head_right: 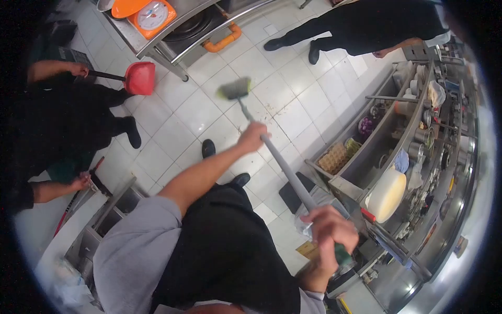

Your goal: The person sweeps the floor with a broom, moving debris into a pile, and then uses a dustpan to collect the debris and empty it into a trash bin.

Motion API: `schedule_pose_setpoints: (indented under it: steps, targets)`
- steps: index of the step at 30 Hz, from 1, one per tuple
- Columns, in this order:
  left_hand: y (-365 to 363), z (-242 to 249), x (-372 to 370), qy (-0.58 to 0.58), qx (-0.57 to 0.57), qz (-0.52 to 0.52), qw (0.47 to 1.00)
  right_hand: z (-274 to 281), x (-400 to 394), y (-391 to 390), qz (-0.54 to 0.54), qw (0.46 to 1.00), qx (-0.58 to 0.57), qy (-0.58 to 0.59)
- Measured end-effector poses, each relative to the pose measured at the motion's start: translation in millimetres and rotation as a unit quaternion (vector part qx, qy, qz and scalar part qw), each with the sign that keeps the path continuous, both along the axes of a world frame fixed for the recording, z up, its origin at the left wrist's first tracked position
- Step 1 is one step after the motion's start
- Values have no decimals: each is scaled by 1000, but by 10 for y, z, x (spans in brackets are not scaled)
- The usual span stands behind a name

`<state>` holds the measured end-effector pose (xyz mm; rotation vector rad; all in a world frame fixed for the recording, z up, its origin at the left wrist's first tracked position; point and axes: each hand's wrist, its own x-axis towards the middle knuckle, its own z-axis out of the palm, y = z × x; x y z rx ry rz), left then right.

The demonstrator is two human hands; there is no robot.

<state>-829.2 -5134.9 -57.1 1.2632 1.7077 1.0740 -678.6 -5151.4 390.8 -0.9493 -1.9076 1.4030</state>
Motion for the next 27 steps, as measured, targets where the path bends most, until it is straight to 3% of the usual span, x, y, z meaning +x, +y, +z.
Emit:
schedule_pose_setpoints:
  steps: [3, 6, 8, 10, 13, 14, 16, 19, 21, 22, 25, 27]
  targets:
    - [-68, 499, 237, -28, -2, -35, 999, 323, 313, 132, 75, 992, 36, 99]
    - [263, 1023, 178, -10, 99, 43, 994, 431, 542, 188, 174, 964, 93, 178]
    - [667, 884, 16, 5, 97, 42, 994, 312, 487, 376, 218, 950, 141, 176]
    - [1019, 851, -235, 11, 48, 90, 995, -47, 175, 388, 74, 985, 130, 90]
    - [1190, -27, -305, 67, 30, 37, 997, -833, 35, 462, 29, 995, 97, 9]
    - [1138, -74, -183, 48, 48, 28, 997, -936, 102, 420, 34, 996, 78, 9]
    - [744, -104, 228, 7, 70, 0, 997, -697, 383, 235, 32, 997, 74, -2]
    - [142, 298, 1048, 24, 100, 7, 995, -259, 1030, -46, 50, 997, 60, 6]
    - [-184, 525, 1556, 0, 55, 17, 998, 0, 1470, -103, 90, 994, 52, 28]
    - [-190, 615, 1737, -11, 37, 23, 999, 124, 1666, -111, 113, 991, 50, 44]
    - [-30, 766, 2114, 33, 169, 72, 982, 406, 2192, -54, 208, 970, 101, 77]
    - [291, 1087, 2133, 12, 139, 54, 989, 429, 2374, 14, 228, 957, 149, 95]
